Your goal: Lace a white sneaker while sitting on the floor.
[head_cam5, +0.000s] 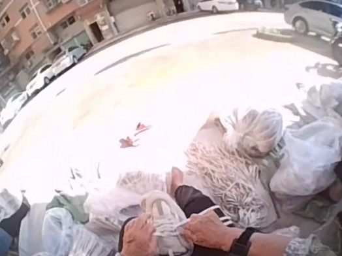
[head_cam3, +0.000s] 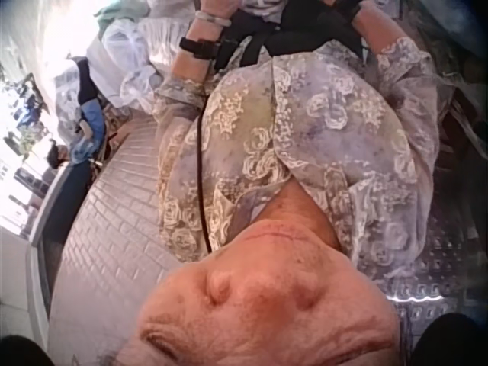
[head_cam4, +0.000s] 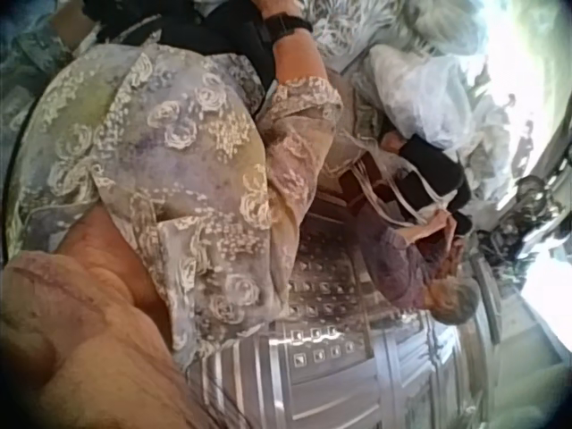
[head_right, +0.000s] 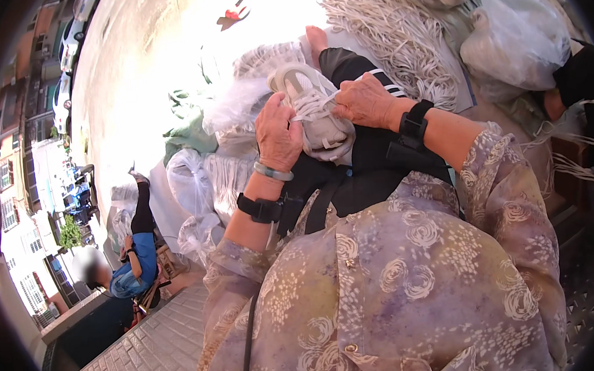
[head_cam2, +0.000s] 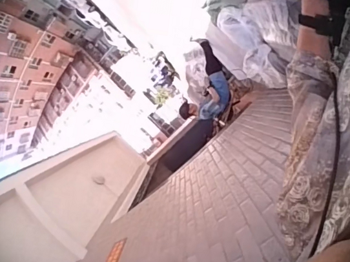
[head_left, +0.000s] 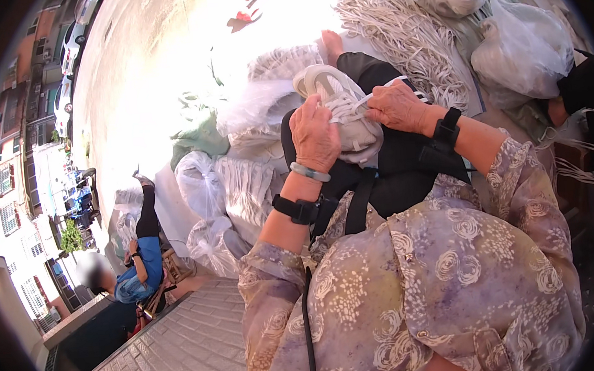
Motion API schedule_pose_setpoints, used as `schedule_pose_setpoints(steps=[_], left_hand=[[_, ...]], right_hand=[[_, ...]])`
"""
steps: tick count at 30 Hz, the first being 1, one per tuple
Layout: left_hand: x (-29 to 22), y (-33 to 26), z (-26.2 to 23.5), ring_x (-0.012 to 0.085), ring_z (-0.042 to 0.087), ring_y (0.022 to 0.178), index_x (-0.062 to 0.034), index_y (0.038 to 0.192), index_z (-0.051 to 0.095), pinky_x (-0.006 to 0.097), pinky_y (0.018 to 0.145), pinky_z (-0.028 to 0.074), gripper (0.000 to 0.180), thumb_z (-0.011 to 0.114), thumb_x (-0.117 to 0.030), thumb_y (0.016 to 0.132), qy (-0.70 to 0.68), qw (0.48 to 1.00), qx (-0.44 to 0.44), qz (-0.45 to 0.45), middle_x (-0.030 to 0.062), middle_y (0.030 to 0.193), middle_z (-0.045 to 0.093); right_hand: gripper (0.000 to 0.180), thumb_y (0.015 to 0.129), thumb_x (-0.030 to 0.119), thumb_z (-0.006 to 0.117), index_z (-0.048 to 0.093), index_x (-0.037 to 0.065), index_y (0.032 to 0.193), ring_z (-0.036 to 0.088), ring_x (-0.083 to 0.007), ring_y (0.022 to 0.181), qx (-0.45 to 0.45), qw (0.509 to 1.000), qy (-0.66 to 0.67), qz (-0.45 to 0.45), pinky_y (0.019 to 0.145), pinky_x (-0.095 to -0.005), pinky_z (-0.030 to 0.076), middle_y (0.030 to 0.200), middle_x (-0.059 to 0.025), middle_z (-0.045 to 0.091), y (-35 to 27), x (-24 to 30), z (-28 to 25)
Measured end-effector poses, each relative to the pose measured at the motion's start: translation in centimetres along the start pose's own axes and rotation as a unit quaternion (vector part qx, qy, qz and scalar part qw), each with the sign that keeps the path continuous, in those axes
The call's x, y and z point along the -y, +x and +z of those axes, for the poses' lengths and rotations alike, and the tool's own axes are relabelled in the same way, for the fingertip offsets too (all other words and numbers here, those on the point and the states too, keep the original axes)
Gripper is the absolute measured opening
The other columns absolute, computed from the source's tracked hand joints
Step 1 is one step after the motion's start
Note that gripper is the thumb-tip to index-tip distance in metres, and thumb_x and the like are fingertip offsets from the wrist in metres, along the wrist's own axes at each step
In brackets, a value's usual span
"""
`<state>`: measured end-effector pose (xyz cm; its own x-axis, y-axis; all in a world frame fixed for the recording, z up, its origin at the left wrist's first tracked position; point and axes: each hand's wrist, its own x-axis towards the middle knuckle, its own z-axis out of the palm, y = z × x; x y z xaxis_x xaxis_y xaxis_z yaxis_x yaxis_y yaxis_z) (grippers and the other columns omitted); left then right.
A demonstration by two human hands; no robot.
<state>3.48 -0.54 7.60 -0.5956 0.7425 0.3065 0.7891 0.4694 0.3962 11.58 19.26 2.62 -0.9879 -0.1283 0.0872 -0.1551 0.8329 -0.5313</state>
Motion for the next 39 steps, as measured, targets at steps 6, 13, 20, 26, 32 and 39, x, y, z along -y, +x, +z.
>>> schedule_pose_setpoints(steps=[6, 13, 20, 26, 32, 39], left_hand=[[0.5, -0.4, 0.3, 0.0338, 0.052, 0.100, -0.0030, 0.081, 0.055, 0.041, 0.087, 0.038, 0.015, 0.058, -0.005, 0.066, -0.011, 1.000, -0.004, -0.005, 0.0169, 0.111, 0.054], [2.0, -2.1, 1.9, 0.0322, 0.052, 0.098, -0.0041, 0.086, 0.056, 0.041, 0.084, 0.039, 0.021, 0.060, -0.007, 0.065, -0.005, 0.999, -0.009, -0.040, 0.0140, 0.108, 0.054], [2.6, -3.2, 2.5, 0.0327, 0.052, 0.092, -0.0048, 0.083, 0.055, 0.040, 0.078, 0.042, 0.023, 0.064, -0.010, 0.063, -0.075, 0.993, -0.014, -0.087, 0.0121, 0.102, 0.054], [1.5, -3.1, 3.0, 0.0328, 0.052, 0.090, -0.0052, 0.083, 0.054, 0.041, 0.075, 0.042, 0.023, 0.066, -0.012, 0.064, -0.064, 0.991, 0.011, -0.113, 0.0122, 0.100, 0.053], [1.4, -3.1, 2.9, 0.0317, 0.052, 0.091, -0.0071, 0.088, 0.058, 0.041, 0.074, 0.043, 0.025, 0.064, -0.010, 0.064, -0.069, 0.995, 0.027, -0.072, 0.0113, 0.104, 0.051], [1.8, -3.5, 3.6, 0.0318, 0.052, 0.091, -0.0104, 0.084, 0.064, 0.040, 0.074, 0.043, 0.019, 0.061, -0.010, 0.065, -0.065, 0.996, 0.010, -0.052, 0.0119, 0.106, 0.051]], right_hand=[[0.019, 0.080, 0.025, 0.055, 0.055, 0.008, 0.072, 0.055, -0.0281, 0.072, -0.030, 0.997, 0.063, 0.015, 0.066, -0.0404, 0.039, 0.071, -0.0081, 0.054, -1.6, -0.1, -0.4], [0.017, 0.079, 0.021, 0.056, 0.053, 0.007, 0.070, 0.053, -0.0295, 0.071, -0.018, 0.998, -0.026, 0.057, 0.063, -0.0417, 0.038, 0.070, -0.0085, 0.052, -7.8, -7.1, -3.5], [0.015, 0.083, 0.019, 0.052, 0.058, 0.006, 0.088, 0.057, -0.0318, 0.079, -0.048, 0.995, 0.017, 0.080, 0.065, -0.0411, 0.043, 0.079, -0.0112, 0.057, -5.7, -6.4, -2.7], [0.018, 0.083, 0.013, 0.049, 0.056, 0.004, 0.097, 0.058, -0.0353, 0.073, -0.088, 0.989, 0.116, 0.031, 0.062, -0.0421, 0.045, 0.077, -0.0164, 0.060, -0.6, 1.5, -2.5], [0.013, 0.079, 0.012, 0.052, 0.057, 0.005, 0.089, 0.058, -0.0340, 0.067, -0.072, 0.985, 0.153, 0.039, 0.059, -0.0421, 0.045, 0.066, -0.0159, 0.058, 1.1, 3.3, -0.3], [0.005, 0.073, 0.012, 0.055, 0.056, 0.008, 0.070, 0.060, -0.0282, 0.069, -0.045, 0.998, -0.022, -0.035, 0.058, -0.0372, 0.048, 0.074, -0.0093, 0.057, 1.2, 4.1, 1.0]])
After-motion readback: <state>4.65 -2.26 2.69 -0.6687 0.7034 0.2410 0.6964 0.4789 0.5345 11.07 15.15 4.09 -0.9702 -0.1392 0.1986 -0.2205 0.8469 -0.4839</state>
